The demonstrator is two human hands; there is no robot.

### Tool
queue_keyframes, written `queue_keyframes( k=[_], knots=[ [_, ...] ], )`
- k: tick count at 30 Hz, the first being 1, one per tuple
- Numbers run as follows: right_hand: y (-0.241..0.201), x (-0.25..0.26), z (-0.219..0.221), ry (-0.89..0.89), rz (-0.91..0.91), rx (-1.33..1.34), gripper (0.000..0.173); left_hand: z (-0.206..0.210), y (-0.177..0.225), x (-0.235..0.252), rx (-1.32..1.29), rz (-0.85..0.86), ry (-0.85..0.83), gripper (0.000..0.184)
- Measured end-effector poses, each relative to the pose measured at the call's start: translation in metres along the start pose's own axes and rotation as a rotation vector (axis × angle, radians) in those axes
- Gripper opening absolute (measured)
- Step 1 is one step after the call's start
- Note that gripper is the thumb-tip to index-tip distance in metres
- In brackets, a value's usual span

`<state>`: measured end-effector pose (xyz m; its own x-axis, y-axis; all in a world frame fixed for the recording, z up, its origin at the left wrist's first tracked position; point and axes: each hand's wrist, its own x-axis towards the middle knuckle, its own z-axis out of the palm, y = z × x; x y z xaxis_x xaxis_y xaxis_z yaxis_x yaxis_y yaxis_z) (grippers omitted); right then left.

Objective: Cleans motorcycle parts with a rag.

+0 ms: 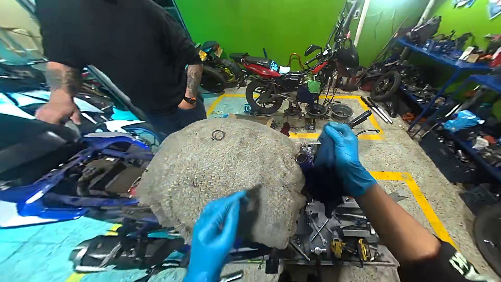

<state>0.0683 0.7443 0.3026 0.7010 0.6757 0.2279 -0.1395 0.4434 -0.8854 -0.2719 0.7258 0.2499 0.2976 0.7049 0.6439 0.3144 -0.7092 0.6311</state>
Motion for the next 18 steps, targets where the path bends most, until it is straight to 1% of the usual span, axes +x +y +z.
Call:
queue_keyframes(
  k=[2,3,5,6,7,8,9,11,13,15,18],
  knots=[
    [0.007,0.010,0.015,-0.341,-0.217,-0.311,0.020,-0.002,-0.016,0.038,0.007,0.034,0.059,0.032],
    [0.016,0.017,0.013,-0.555,-0.282,-0.548,0.022,-0.002,-0.025,0.051,0.034,0.039,0.071,0.033],
    [0.036,0.033,-0.001,-1.013,-0.320,-1.091,0.028,0.005,-0.054,0.062,0.126,0.065,0.086,0.035],
    [0.041,0.037,-0.007,-1.182,-0.267,-1.241,0.032,0.010,-0.069,0.062,0.191,0.104,0.092,0.036],
    [0.039,0.040,-0.009,-1.276,-0.189,-1.284,0.035,0.015,-0.080,0.060,0.259,0.157,0.099,0.036],
    [0.034,0.043,-0.007,-1.330,-0.129,-1.308,0.036,0.019,-0.086,0.058,0.306,0.202,0.110,0.037],
    [0.030,0.046,-0.003,-1.365,-0.110,-1.329,0.038,0.023,-0.088,0.057,0.322,0.216,0.122,0.037],
    [0.027,0.052,0.005,-1.419,-0.088,-1.361,0.035,0.026,-0.087,0.054,0.321,0.179,0.122,0.035],
    [0.024,0.061,0.021,-1.485,-0.028,-1.402,0.028,0.025,-0.086,0.055,0.312,0.143,0.109,0.035],
    [0.026,0.071,0.036,-1.577,-0.056,-1.447,0.022,0.023,-0.087,0.055,0.291,0.141,0.100,0.034],
    [0.033,0.076,0.056,-1.727,-0.175,-1.610,0.020,0.021,-0.087,0.054,0.270,0.151,0.089,0.033]
  ],
)
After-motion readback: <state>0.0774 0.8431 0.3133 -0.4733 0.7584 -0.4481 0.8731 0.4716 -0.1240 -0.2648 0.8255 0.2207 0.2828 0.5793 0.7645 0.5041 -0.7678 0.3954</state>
